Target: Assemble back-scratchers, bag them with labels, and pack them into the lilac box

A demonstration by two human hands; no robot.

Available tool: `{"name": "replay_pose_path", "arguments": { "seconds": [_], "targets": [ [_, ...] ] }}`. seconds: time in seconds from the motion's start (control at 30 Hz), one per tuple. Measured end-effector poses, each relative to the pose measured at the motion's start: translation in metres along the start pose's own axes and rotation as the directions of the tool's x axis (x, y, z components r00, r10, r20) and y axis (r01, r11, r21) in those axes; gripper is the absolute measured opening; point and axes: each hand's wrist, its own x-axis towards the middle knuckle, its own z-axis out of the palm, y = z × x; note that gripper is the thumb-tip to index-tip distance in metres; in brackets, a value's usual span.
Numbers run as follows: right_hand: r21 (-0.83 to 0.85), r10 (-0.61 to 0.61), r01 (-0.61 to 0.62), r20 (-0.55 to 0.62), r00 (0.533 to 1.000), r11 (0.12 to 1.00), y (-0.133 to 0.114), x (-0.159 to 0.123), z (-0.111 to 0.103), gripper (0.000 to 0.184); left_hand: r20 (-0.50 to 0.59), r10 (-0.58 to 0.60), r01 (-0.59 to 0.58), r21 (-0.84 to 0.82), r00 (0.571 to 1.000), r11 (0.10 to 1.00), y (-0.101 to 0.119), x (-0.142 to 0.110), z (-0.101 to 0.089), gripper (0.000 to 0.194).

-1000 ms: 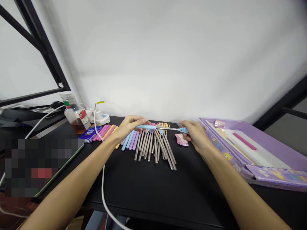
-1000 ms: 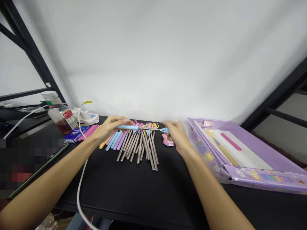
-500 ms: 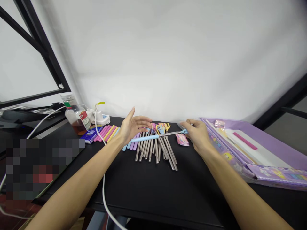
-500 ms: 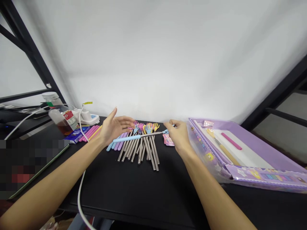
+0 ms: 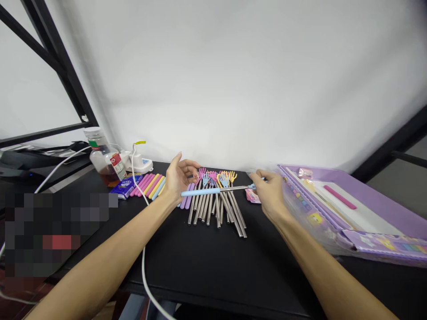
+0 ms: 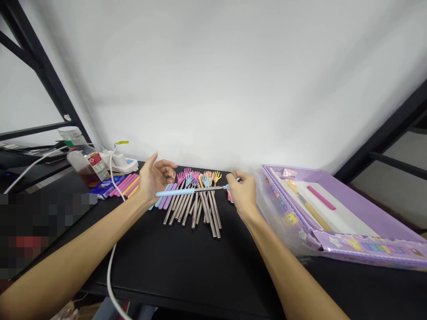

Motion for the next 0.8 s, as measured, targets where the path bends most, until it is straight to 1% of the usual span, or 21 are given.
{"name": "replay_pose_path", "arguments": {
  "seconds": [0.17,0.3,0.47,0.67,0.8],
  "targets": [
    [-0.044,-0.084,0.085,0.016,0.996,0.995,0.002,-0.009,0.009,0.033,-0.052,0.028,-0.027,0.026,0.998,0.999,-0.005,0.000,0.001,0.055],
    [-0.097,-0.072,0.075,0.034,0.997,0.992,-0.001,-0.015,0.013,0.033,-0.109,0.035,-0.034,0.004,0.993,0.999,-0.007,0.000,0.001,0.053],
    [-0.113,-0.091,0.097,0.053,0.994,0.989,-0.006,-0.019,0.016,0.034,-0.185,0.081,-0.093,-0.056,0.979,0.994,-0.003,0.000,0.000,0.049],
    [-0.128,-0.080,0.085,0.045,0.996,0.988,-0.002,-0.017,0.015,0.033,-0.166,0.085,-0.093,-0.037,0.982,0.995,-0.006,-0.002,0.004,0.045],
    [-0.129,-0.082,0.088,0.048,0.995,0.988,-0.002,-0.018,0.015,0.033,-0.151,0.101,-0.098,0.027,0.983,0.995,-0.011,-0.002,0.004,0.042]
  ]
}}
